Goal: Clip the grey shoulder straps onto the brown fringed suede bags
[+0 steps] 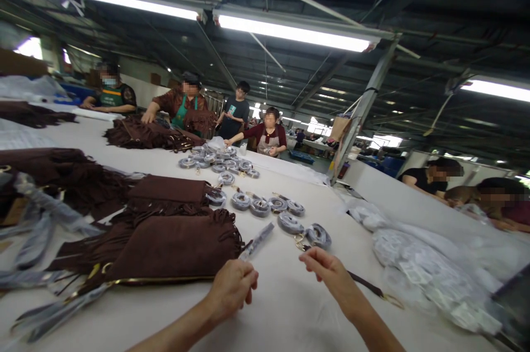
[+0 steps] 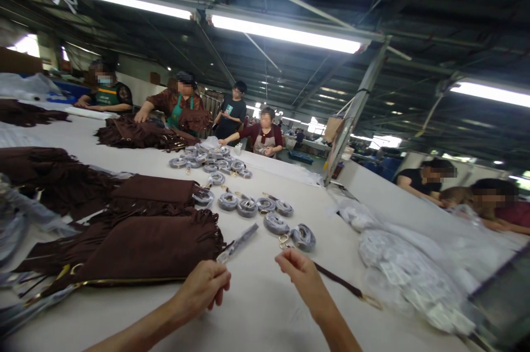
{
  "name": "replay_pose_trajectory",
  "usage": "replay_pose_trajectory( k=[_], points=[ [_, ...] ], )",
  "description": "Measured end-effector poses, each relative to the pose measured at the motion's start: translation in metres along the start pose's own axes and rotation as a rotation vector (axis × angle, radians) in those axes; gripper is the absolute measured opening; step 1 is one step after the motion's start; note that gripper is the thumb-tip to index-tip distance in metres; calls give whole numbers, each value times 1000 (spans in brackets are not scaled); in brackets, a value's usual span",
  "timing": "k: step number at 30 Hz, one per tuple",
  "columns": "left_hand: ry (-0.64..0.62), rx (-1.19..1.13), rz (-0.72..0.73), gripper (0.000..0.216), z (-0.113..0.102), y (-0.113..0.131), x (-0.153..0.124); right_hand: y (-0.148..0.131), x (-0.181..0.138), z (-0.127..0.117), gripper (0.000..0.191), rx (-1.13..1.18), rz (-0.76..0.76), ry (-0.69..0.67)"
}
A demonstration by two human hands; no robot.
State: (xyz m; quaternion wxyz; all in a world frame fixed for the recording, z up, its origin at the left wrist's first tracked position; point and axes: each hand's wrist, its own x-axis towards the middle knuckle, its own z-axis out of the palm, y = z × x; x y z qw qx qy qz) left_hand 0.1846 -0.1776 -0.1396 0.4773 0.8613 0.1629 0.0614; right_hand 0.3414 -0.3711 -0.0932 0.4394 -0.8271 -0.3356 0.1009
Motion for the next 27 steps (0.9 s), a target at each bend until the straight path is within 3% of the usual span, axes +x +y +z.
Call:
replay_pose_trajectory(
  k=[3,7,9,14,19,23,27],
  points=[
    [-22,-47,-13,32,13,-8,-4,-2,6,10,27,342,101,145],
    [-47,-123,-32,32,26,-13,-5,-7,12,24,34,748,208,133],
    [-84,-174,-13,32,29,-15,-3,-6,19,28,39,789,206,137],
    [-89,-160,114,36,33,-17,-2,10,58,28,36,539,106,131],
    [-50,87,267,49,44,-31,5,37,114,30,20,82,23,82],
    [-164,218,291,29,65,-50,31,53,148,43,24,-184,-2,9],
    [-206,112,240,14,72,-58,44,54,156,53,25,-261,-48,-41]
  ],
)
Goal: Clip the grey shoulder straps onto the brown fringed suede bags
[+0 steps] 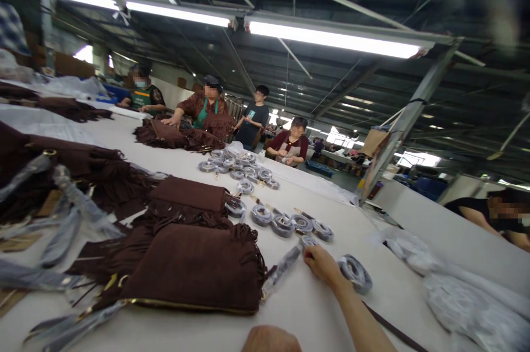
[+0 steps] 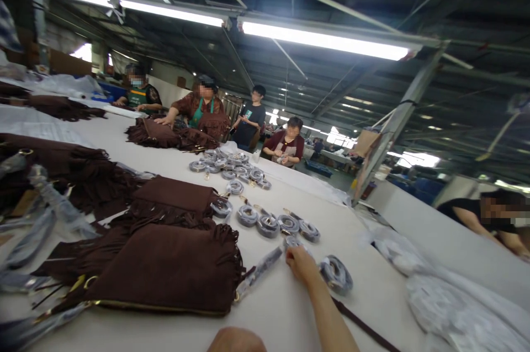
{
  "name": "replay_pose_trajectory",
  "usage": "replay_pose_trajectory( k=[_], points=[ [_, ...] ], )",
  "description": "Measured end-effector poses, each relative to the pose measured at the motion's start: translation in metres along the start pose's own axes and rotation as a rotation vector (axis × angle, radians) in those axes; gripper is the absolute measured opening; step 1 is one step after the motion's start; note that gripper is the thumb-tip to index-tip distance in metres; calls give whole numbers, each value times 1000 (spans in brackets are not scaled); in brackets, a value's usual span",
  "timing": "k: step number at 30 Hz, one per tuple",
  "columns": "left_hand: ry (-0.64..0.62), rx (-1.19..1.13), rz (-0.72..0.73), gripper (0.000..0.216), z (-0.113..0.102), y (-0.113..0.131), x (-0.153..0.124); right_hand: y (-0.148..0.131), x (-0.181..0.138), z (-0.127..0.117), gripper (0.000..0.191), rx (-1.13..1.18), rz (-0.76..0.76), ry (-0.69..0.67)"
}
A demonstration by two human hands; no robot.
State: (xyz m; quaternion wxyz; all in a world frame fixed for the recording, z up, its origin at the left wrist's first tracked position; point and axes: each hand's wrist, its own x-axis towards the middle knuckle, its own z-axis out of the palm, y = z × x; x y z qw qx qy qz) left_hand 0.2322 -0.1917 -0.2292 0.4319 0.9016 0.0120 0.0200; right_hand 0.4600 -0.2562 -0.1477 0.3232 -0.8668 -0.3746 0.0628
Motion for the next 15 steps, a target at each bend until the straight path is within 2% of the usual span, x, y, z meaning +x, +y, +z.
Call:
replay_pose_trajectory(
  k=[4,7,9,12,15],
  points=[
    [123,-400,-15,22,-20,9,-14,-20,-25,-13,23,94,-55,-18],
    [224,-729,-116,35,-49,24,-25,-53,-64,-28,30,221,-138,-36],
    [350,-862,-112,47,-72,34,-32,-81,-95,-31,30,376,-241,-80],
    [430,-1021,-10,62,-106,48,-49,-120,-133,-17,31,521,-301,-169],
    [479,-1126,66,67,-135,57,-83,-149,-156,13,25,563,-355,-267]
  ],
)
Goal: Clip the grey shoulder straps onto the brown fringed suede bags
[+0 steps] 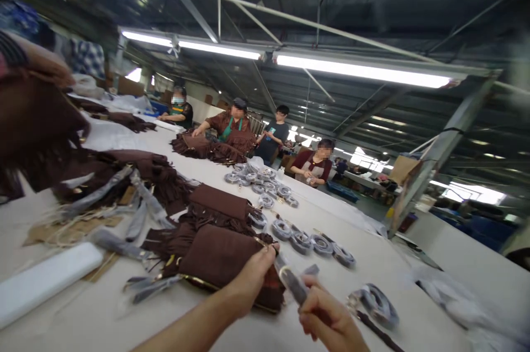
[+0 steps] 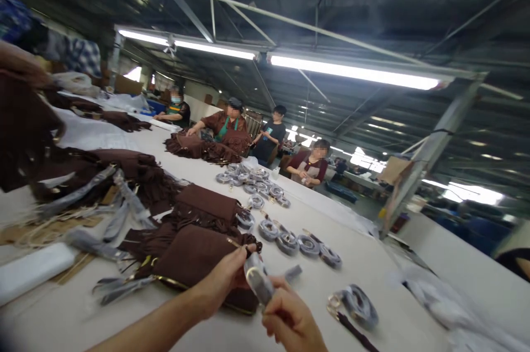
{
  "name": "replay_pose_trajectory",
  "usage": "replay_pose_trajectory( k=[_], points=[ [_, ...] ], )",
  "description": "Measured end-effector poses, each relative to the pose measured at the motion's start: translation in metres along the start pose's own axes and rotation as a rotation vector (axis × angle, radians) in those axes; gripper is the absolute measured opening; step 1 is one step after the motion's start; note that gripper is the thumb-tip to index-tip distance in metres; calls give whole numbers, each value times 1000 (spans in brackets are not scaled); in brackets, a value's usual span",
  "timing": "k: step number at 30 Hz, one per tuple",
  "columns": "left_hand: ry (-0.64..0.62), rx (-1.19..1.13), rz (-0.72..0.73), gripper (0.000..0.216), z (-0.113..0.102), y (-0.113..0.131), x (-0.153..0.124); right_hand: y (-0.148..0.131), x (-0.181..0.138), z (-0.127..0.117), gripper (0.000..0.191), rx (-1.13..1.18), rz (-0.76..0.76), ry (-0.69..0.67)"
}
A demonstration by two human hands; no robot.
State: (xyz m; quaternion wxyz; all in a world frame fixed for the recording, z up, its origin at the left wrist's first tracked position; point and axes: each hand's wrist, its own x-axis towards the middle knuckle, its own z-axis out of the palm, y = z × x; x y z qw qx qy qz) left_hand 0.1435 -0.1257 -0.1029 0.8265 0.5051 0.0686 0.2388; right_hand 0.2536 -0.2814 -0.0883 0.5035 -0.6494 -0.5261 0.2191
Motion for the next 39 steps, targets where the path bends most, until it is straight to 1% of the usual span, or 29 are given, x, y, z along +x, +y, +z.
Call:
replay_pose_trajectory(
  k=[1,3,5,6,7,9,12,14,16,18,20,23,26,29,32,35,37,39],
  points=[
    [27,7,29,65,-6,11,-10,-1,1,15,23,12,-17,-37],
    [106,104,108,54,-22,31,-31,-2,5,42,22,50,-59,-105],
    [172,220,184,43,-39,46,-50,-5,12,64,22,65,-122,-161],
    [192,250,194,41,-48,51,-58,-9,16,73,24,52,-157,-171],
    [204,261,189,41,-56,54,-64,-13,20,79,25,30,-180,-160],
    [203,279,171,44,-71,57,-73,-26,29,87,28,-33,-177,-84],
    [212,404,212,44,-81,53,-80,-48,40,94,26,-130,-200,66],
    [227,497,248,38,-79,50,-83,-60,45,101,26,-174,-235,105],
    [216,554,279,33,-72,50,-86,-67,47,110,28,-150,-199,118],
    [184,586,320,37,-65,51,-89,-69,47,119,27,-94,-127,133],
    [177,605,332,43,-60,52,-91,-68,46,125,21,-92,-79,154],
    [222,667,299,49,-58,50,-92,-65,44,128,25,-196,-53,201],
    [260,778,275,55,-60,43,-91,-63,43,128,25,-256,-50,231],
    [290,962,268,60,-60,34,-91,-63,42,127,24,-299,-51,240],
    [311,1150,271,59,-57,27,-92,-63,41,126,24,-294,-44,233],
    [239,1183,295,46,-53,27,-93,-60,39,123,14,-269,-47,173],
    [143,1112,329,37,-51,32,-95,-57,38,120,7,-266,-52,142],
    [32,1025,344,35,-51,40,-97,-55,38,118,7,-274,-56,124]
  ],
)
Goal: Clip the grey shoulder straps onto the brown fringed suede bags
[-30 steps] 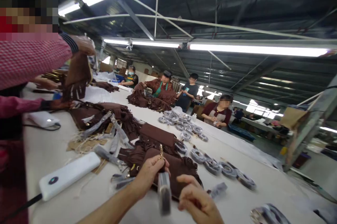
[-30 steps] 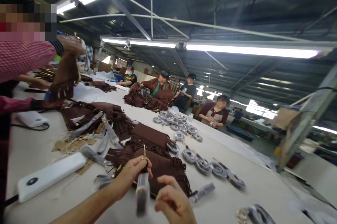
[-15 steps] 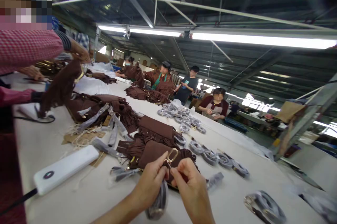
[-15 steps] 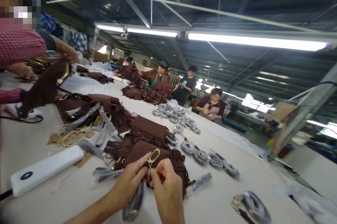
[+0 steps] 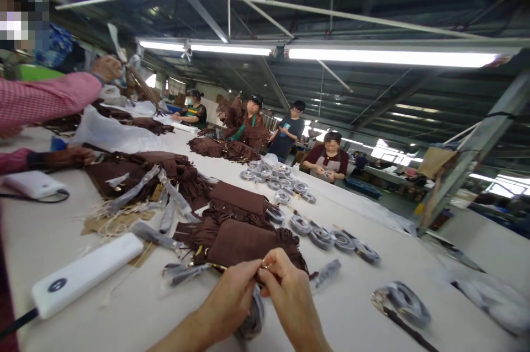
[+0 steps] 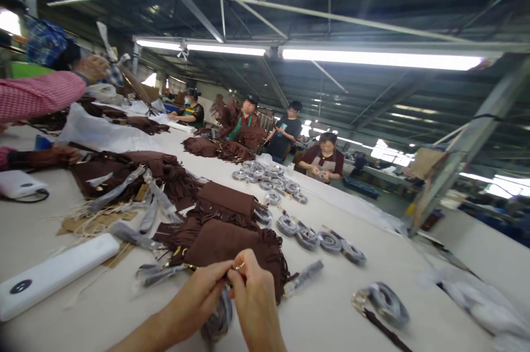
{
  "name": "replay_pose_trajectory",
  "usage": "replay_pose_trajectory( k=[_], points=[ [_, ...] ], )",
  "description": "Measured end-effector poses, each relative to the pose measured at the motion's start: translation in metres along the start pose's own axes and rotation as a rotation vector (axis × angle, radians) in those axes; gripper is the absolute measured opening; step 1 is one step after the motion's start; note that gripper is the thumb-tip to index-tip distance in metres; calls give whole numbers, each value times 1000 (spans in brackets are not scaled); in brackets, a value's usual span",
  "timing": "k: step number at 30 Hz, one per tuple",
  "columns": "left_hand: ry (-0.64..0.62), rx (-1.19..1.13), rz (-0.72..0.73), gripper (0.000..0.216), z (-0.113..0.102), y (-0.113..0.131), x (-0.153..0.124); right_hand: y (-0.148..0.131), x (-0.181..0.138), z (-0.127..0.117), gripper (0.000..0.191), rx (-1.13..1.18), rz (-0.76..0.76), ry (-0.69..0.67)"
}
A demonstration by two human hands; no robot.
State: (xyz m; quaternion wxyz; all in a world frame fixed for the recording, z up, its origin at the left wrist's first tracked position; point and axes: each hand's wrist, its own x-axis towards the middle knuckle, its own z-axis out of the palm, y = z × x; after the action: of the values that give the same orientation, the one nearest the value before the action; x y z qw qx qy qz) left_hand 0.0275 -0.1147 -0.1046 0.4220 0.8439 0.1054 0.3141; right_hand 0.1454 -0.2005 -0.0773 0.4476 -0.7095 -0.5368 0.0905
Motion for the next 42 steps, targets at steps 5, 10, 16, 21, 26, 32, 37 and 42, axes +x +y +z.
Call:
replay_pose_trajectory(
  k=[5,10,16,21,26,32,37,42],
  points=[
    [-87,100,-5,31,-12,-8,3,3,1,0,15,-69,0,-71],
    [36,315,-24,24,-8,-31,8,9,4,-1,16,-158,-81,-14],
    [191,587,115,25,-26,19,23,-2,4,-12,16,-191,-421,275],
    [64,471,331,26,-47,86,38,-20,-4,-27,22,19,-473,192],
    [44,357,243,30,-47,37,46,-18,-13,-67,12,417,-301,295],
    [-268,627,25,12,-15,-72,34,-3,-8,-88,23,823,33,136],
    [-200,559,-72,24,-28,-75,61,13,5,-61,20,538,153,-309],
    [-190,452,-84,28,-48,-61,93,60,20,-12,17,0,-38,-236]
  ],
)
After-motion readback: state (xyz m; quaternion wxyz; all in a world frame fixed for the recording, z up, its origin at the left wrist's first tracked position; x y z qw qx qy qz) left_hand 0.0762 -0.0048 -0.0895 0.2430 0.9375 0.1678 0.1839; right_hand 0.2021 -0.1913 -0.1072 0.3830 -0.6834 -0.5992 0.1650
